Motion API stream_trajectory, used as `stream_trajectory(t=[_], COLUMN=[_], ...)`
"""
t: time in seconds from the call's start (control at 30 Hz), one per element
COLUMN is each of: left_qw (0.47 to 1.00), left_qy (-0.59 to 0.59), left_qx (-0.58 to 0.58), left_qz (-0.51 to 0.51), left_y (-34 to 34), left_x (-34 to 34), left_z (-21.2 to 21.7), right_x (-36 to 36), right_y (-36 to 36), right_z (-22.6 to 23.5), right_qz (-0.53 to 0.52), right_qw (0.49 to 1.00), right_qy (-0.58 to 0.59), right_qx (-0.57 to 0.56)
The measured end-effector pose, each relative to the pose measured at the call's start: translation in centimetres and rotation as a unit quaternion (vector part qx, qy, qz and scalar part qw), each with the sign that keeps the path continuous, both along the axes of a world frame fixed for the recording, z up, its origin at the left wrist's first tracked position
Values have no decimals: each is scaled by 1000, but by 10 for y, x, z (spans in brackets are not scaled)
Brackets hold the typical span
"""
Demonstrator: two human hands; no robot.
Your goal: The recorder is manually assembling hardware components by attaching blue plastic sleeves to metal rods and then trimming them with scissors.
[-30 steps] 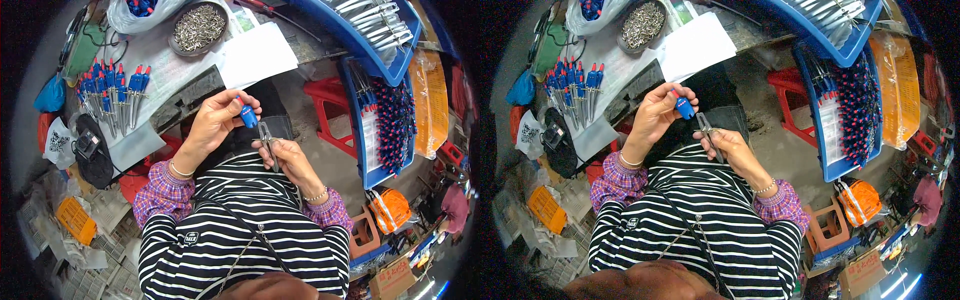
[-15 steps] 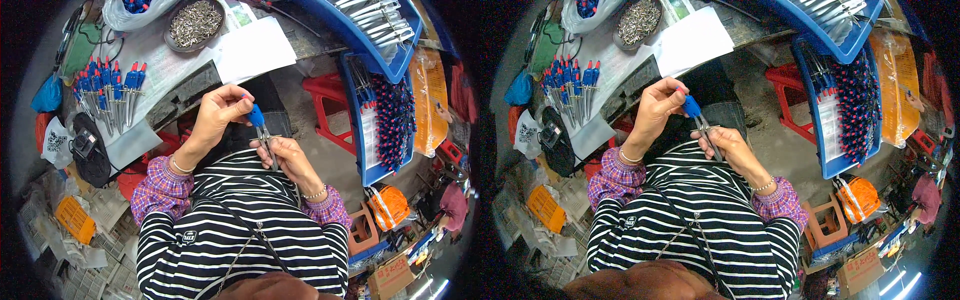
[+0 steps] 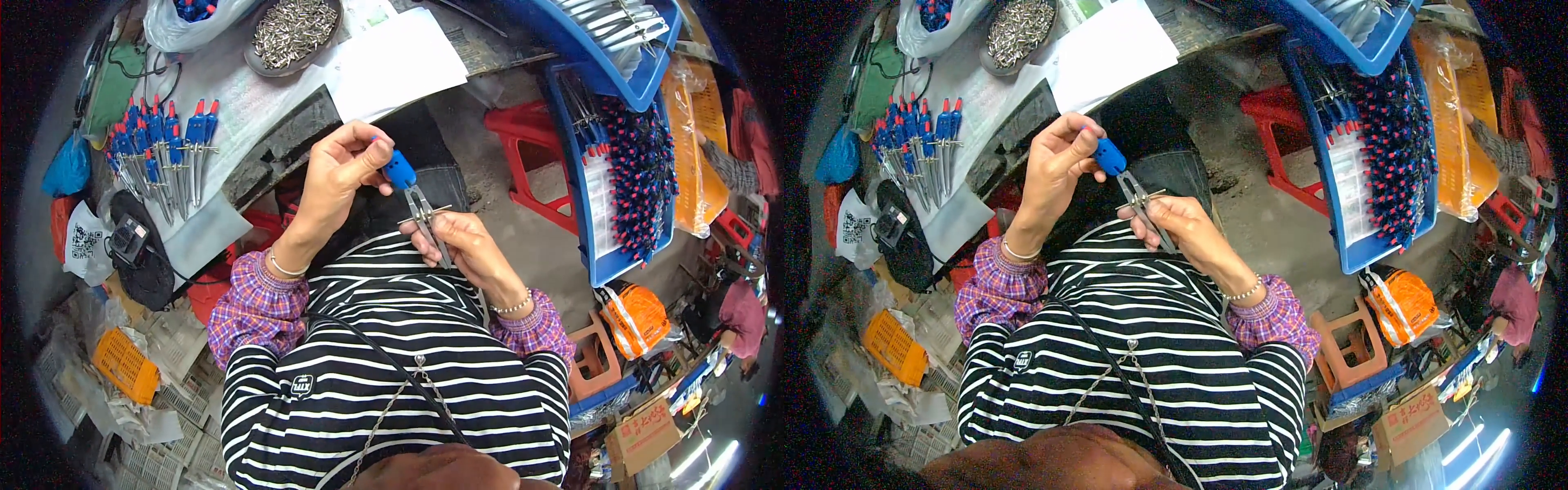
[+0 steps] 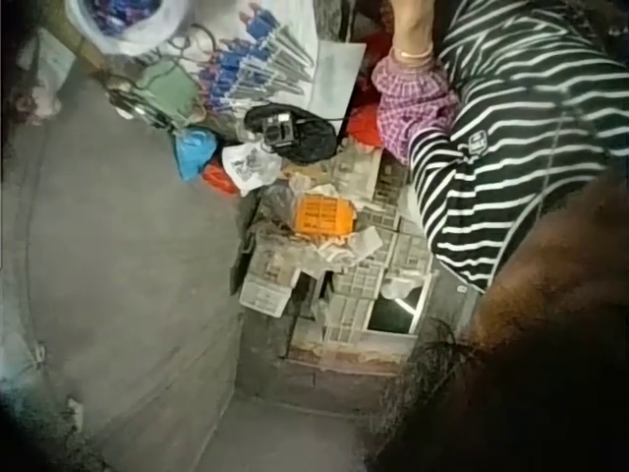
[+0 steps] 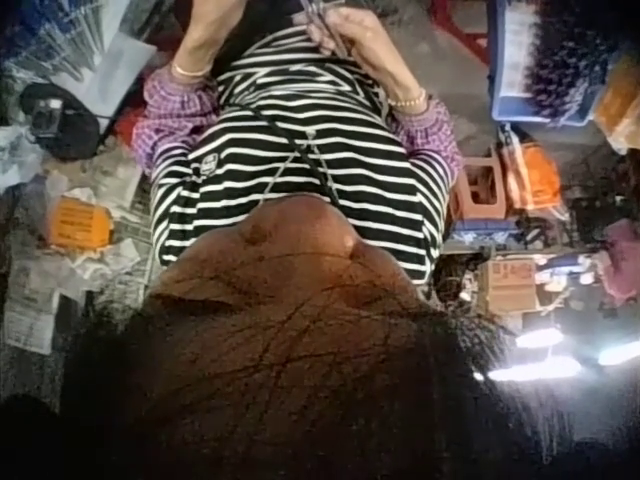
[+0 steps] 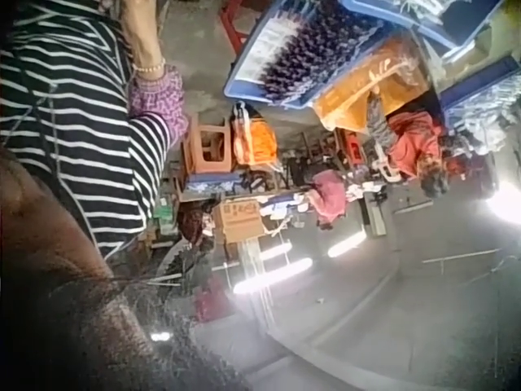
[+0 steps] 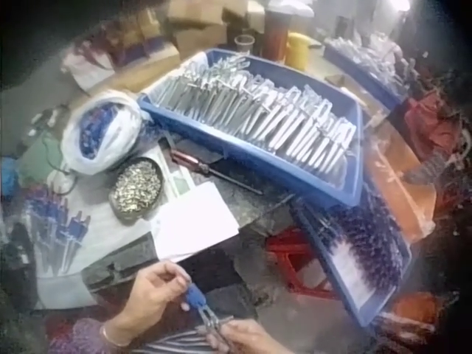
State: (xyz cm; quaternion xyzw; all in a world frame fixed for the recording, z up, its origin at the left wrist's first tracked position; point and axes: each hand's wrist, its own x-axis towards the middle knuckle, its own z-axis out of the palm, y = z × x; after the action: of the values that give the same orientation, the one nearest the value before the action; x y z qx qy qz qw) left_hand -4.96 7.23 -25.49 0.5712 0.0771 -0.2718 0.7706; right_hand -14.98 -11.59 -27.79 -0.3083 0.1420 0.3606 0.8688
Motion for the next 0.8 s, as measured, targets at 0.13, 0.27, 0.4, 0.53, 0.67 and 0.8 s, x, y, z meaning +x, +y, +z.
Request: stream_trajectory(t=[0.13, 0.27, 0.4, 0.53, 0.67, 0.8], left_qw=[1000, 994, 984, 967, 941, 865], left_qy=[3, 22, 19, -27, -62, -298], left_qx=[3, 20, 45, 68, 102, 136], left_qz=[-17, -103, -173, -243, -317, -381], left_y=[1, 0, 6, 10, 19, 23], left_x=[1, 4, 6, 9, 14, 21], left_z=[-1, 3, 7, 12, 18, 15], right_x=[-1, -4, -3, -3, 0, 4], right_y=[0, -1, -3, 2, 1, -2], right_z=[-1, -1, 2, 5, 10, 10], right_qz=[0, 18, 39, 50, 61, 94], right_qw=[1000, 997, 997, 993, 993, 989], right_qy=[-6, -41, -25, -34, -11, -19], right_qx=[1, -65, -64, -106, -102, -110])
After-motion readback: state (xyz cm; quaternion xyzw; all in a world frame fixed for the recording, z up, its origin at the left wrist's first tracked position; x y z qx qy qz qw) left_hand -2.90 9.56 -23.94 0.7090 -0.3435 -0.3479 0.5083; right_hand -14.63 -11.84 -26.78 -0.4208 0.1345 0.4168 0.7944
